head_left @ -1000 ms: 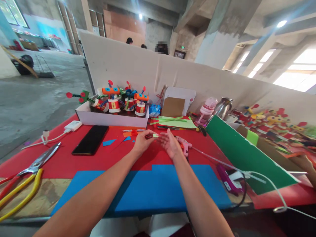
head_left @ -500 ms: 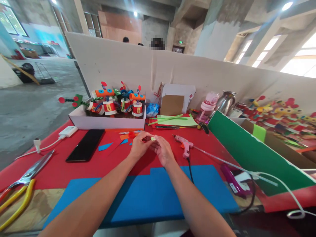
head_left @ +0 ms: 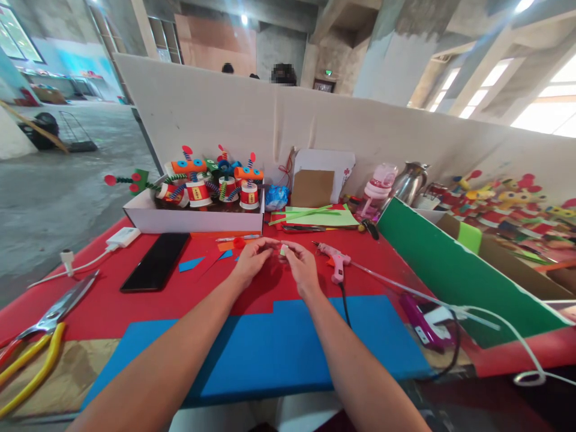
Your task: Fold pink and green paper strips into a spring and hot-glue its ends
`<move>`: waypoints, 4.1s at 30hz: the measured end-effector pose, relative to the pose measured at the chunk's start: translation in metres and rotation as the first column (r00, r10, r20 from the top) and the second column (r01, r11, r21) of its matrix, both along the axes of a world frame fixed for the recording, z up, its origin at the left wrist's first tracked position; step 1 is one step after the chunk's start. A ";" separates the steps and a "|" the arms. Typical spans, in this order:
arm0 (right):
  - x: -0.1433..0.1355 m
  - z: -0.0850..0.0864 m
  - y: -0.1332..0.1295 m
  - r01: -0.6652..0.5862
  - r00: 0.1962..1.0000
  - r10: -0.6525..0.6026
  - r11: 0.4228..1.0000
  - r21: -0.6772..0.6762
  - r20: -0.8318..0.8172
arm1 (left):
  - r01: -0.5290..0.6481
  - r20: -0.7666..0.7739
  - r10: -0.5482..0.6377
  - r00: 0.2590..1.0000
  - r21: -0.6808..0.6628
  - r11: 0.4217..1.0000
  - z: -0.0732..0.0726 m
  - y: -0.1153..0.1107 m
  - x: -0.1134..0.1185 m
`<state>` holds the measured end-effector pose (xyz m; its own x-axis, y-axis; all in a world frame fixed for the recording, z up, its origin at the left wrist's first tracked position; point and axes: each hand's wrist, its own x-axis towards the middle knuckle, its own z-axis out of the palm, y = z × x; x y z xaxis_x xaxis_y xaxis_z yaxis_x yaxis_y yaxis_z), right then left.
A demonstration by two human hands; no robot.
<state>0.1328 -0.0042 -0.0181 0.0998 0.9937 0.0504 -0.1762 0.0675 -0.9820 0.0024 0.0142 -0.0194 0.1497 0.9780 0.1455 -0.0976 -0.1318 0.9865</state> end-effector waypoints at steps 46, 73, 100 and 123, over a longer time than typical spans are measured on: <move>0.002 -0.024 0.007 -0.116 0.944 0.038 0.968 0.223 0.326 | 0.052 0.201 -0.005 0.980 -0.227 0.972 -0.002 0.003 -0.001; 0.009 -0.017 0.007 -0.112 0.942 0.051 0.979 0.168 0.331 | 0.064 0.175 -0.015 0.984 -0.277 0.959 -0.001 0.000 0.000; 0.008 -0.020 0.009 -0.058 0.998 0.057 0.998 0.014 0.037 | 0.043 0.111 -0.014 0.994 -0.256 0.966 0.001 -0.002 0.003; 0.010 -0.012 0.003 -0.148 0.971 0.125 0.983 -0.106 -0.205 | 0.060 -0.437 0.204 0.876 0.518 0.853 -0.001 0.001 -0.001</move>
<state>0.1426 -0.0012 -0.0298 -0.0412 0.9962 -0.0765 -0.3657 -0.0863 -0.9267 0.0015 0.0151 -0.0205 0.2593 0.7951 0.5482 0.3786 -0.6059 0.6997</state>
